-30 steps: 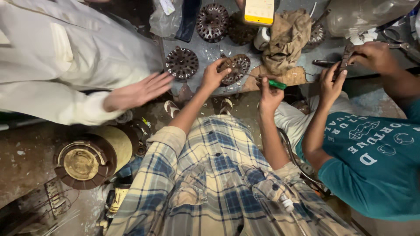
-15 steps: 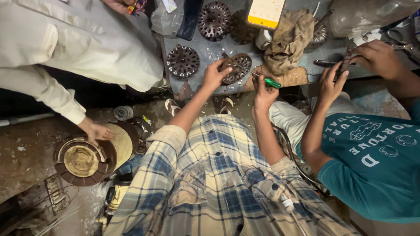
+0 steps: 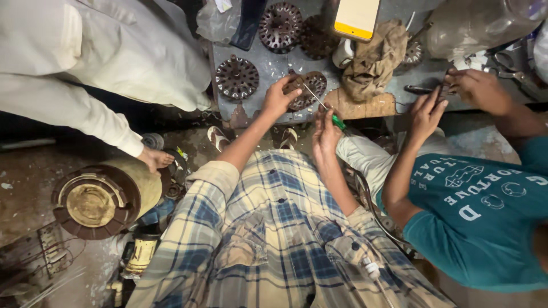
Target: The person uses a screwdriver to adjust or clean a circular motor component on a cluttered workbench. They wipe the part with a cloth and continue manipulating it while another person works nearby.
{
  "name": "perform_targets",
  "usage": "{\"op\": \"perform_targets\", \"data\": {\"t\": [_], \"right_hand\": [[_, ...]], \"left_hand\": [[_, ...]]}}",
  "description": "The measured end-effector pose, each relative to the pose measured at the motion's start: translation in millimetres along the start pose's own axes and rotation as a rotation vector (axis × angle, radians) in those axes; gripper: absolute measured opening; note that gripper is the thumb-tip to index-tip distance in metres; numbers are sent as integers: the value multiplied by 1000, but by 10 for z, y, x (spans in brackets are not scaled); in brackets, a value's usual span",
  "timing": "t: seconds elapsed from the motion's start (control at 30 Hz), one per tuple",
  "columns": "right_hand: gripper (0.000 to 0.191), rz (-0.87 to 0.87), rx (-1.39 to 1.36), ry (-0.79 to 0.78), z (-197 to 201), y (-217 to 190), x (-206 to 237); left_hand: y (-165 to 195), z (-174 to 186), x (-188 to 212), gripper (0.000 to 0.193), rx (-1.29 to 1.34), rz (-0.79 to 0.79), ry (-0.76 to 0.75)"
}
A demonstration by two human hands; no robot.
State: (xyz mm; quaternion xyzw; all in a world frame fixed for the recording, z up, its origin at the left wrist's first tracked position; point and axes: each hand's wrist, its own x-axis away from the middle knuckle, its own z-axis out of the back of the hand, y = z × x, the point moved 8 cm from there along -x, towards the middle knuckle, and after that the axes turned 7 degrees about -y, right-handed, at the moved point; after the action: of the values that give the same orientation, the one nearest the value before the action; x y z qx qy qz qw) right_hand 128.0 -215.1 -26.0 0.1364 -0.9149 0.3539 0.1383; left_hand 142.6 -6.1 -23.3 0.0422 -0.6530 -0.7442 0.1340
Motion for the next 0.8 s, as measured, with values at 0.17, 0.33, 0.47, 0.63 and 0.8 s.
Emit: {"op": "perform_targets", "data": {"t": [0.17, 0.33, 0.47, 0.63, 0.8], "right_hand": [[28, -27, -5, 42, 40, 25, 8], [30, 28, 281, 119, 19, -202, 62], [32, 136, 322, 79, -105, -385, 92], [22, 188, 407, 78, -157, -337, 21], [17, 338, 683, -104, -312, -404, 9]], "left_hand": [[16, -31, 0, 49, 82, -39, -59], [-61, -30, -22, 48, 58, 29, -51], [-59, -19, -31, 48, 84, 35, -30], [-28, -36, -19, 47, 144, 31, -36], [20, -28, -27, 56, 190, 20, -40]]}}
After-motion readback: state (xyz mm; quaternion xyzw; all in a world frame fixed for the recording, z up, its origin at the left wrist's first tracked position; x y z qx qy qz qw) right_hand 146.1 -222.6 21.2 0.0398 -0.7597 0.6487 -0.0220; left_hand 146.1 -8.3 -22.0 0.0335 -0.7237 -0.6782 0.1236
